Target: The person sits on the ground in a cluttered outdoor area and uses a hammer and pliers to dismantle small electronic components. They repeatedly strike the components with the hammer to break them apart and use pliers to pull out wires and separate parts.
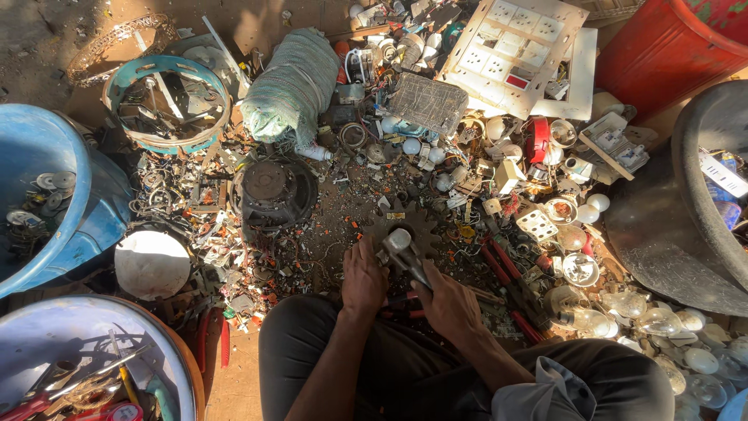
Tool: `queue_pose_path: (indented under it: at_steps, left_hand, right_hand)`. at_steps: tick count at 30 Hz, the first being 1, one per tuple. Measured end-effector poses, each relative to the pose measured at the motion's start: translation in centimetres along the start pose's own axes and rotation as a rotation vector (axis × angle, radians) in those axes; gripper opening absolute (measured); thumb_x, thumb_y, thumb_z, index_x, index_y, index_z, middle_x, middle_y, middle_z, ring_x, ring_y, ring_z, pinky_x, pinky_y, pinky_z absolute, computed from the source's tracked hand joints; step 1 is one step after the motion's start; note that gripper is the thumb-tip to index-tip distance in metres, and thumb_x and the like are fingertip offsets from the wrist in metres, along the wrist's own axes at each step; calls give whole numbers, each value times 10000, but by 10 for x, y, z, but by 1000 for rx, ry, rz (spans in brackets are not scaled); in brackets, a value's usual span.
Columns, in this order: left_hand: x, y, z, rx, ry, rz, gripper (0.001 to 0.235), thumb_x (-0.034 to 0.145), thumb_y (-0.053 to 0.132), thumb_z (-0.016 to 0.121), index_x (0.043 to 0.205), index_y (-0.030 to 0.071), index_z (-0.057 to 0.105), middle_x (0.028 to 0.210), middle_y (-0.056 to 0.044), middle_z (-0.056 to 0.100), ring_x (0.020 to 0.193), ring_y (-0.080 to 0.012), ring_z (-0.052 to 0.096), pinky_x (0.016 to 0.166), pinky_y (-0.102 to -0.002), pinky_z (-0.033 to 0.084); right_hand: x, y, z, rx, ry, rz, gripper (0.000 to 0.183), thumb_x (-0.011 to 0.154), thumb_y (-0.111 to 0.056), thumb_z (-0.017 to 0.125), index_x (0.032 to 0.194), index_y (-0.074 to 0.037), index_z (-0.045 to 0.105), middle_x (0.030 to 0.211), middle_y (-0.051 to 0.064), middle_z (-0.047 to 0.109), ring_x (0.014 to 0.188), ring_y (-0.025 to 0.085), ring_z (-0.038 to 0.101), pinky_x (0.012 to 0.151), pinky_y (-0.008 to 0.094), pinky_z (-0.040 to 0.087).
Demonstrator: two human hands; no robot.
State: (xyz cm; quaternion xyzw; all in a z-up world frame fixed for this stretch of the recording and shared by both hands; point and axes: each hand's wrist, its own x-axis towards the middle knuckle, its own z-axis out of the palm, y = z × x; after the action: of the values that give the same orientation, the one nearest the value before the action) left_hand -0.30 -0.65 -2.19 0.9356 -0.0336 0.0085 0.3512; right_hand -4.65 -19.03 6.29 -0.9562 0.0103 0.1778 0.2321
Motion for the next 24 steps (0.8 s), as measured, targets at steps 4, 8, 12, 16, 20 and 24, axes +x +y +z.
queue_pose_path:
  at_steps: [4,8,12,16,20,24]
  left_hand:
    - [-1,-4,1,-68,-39,-83,824,778,32,830,1454,28,360,1326,-226,562,1234,-450,514,1035,-548,437]
    - [5,-4,-1,-104,19,-81,719,804,58,798,1413,6,419,1166,-244,658,1069,-454,651,933,-548,538]
    - [2,-8,0,-151,-5,-183,583,896,144,745,1394,-2,481,1013,-214,722,874,-389,750,766,-503,625]
    - [0,-16,5,-260,102,-248,326,899,223,803,1117,-3,716,1003,-196,755,856,-350,757,743,-475,600]
    - [5,-16,2,-376,135,-292,249,869,209,778,1003,0,770,932,-174,770,791,-311,774,704,-440,600]
    - [7,-5,-7,-409,112,-333,236,871,201,756,1007,11,788,898,-166,783,785,-299,787,714,-418,601]
  right_hand:
    - [-4,10,7,144,214,-169,571,995,-381,622,1458,-66,514,989,187,772,747,317,778,604,461,581]
    - [5,15,16,169,141,-156,561,1005,-375,611,1463,-67,507,1021,175,783,777,306,787,614,454,584]
    - [11,14,17,206,163,-146,566,1017,-356,625,1467,-35,500,1035,208,763,814,327,771,636,467,580]
    - [-2,11,11,306,187,-164,511,1009,-350,591,1438,-77,534,945,162,774,737,283,785,606,467,578]
    - [0,9,12,252,166,-216,488,1011,-320,596,1434,-82,537,979,146,781,779,283,779,603,460,580]
    - [13,14,23,213,146,-131,561,1003,-363,630,1469,-75,510,934,172,774,775,306,771,640,462,580]
